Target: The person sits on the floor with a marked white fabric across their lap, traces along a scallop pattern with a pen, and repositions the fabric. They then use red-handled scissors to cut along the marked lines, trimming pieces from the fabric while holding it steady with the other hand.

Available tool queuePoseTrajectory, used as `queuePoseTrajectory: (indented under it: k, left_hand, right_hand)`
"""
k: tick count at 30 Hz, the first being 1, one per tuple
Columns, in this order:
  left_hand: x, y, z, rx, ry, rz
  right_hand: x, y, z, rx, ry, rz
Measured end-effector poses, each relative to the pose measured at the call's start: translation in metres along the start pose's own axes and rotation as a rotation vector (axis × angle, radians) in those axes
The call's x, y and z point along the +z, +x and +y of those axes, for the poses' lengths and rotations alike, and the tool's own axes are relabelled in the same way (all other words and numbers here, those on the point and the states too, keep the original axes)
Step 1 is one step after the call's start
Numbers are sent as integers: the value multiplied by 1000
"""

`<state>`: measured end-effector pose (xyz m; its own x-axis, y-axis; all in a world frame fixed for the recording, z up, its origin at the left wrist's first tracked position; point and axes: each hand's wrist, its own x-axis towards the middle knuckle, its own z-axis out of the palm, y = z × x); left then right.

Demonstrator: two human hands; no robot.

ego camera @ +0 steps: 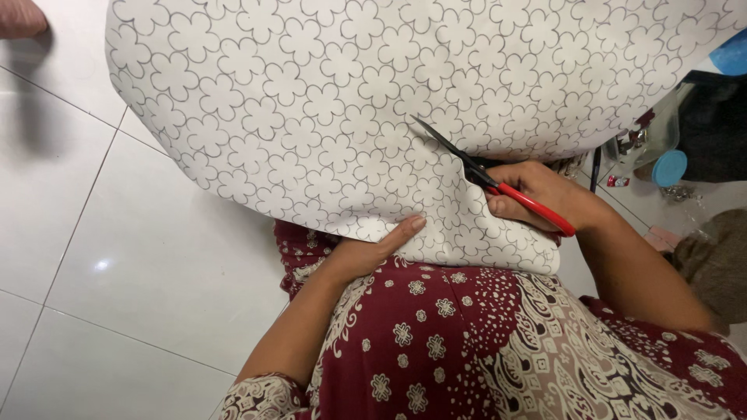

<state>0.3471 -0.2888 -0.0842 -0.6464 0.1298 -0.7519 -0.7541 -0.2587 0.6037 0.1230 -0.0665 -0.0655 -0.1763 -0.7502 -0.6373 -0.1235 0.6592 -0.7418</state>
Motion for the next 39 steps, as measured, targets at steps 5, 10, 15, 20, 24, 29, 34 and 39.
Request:
queuePoseTrajectory:
  k: [5, 10, 15, 20, 24, 29, 34, 39]
  left_hand:
    - [-1, 3, -3, -15, -23, -16]
    - [1, 1, -13, -35, 4, 115]
    - [3, 2, -22, 187, -96, 229]
    - [1, 7, -20, 154, 10, 196]
    - [2, 6, -16, 111, 0, 196]
    - [2, 7, -14, 59, 49, 172]
    - [1, 7, -12, 62, 33, 146]
    - [2, 4, -8, 126, 6, 177]
  right_hand:
    - [5, 0, -3, 24, 44, 24]
    - [0, 0, -1, 32, -2, -2]
    - [-11, 8, -6, -111, -16, -71]
    - [-19, 18, -25, -163, -29, -134]
    - [-30, 20, -37, 73, -69, -198]
    - [-39, 19, -45, 250, -137, -183]
    - [-51, 22, -60, 291, -245, -240]
    - [-57, 23, -65, 413, -366, -204]
